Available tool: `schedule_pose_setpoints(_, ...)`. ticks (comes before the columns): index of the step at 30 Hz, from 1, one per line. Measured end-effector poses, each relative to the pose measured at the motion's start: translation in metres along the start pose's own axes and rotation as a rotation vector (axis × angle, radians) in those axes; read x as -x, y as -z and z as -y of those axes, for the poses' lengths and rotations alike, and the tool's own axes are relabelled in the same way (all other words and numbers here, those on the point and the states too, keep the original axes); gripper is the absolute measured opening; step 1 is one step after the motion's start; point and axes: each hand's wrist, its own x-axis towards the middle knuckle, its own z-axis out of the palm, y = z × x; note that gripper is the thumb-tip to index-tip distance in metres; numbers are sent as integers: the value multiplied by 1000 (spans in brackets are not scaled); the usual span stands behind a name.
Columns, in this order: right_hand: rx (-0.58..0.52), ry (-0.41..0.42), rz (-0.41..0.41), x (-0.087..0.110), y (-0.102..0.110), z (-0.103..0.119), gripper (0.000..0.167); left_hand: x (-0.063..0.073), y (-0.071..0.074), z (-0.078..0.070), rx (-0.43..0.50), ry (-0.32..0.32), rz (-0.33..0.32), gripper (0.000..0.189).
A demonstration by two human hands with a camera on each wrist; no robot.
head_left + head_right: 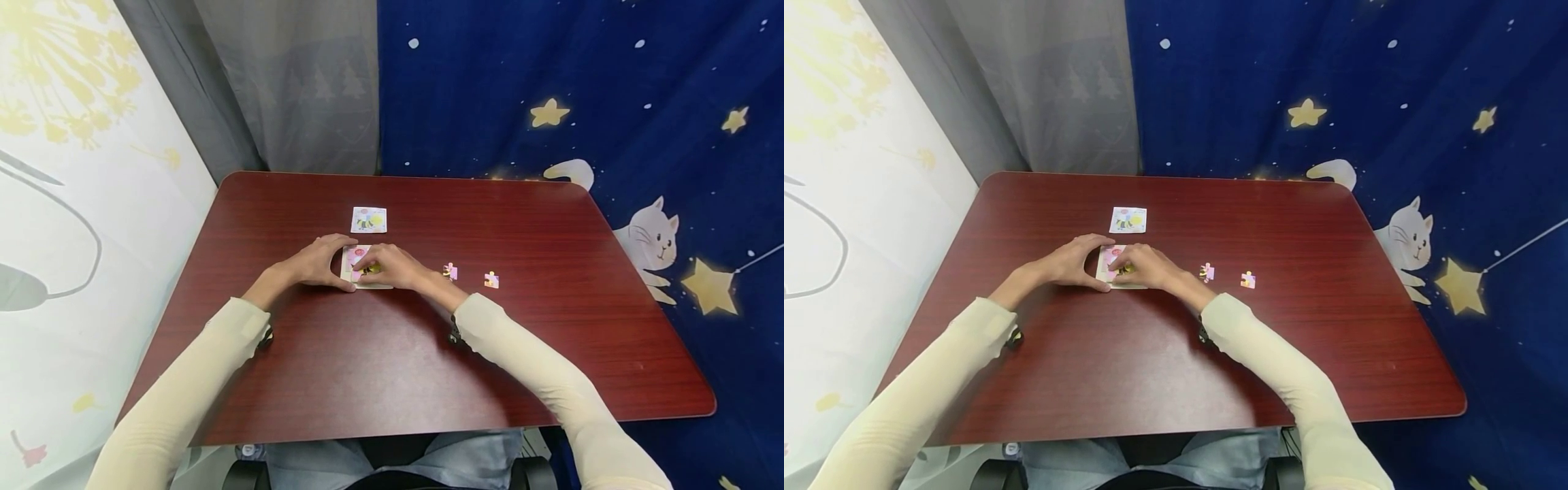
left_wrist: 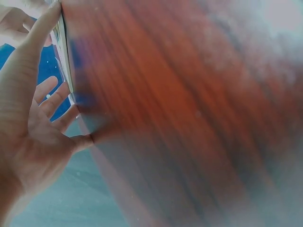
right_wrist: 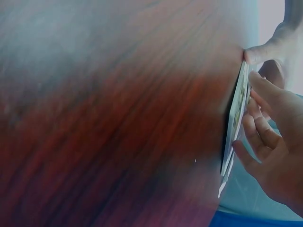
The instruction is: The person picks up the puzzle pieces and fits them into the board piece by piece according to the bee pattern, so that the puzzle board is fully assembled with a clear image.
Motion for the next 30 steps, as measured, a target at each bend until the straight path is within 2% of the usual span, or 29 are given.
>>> schedule_pose_setpoints(11,55,45,-9,-4,-6,5,28,-1,-2,0,4,4,-10,114)
schedule_pose_setpoints(30,-12,24,-50,-8,-14,3,29,0,-1,-1,1,-2,-28,112)
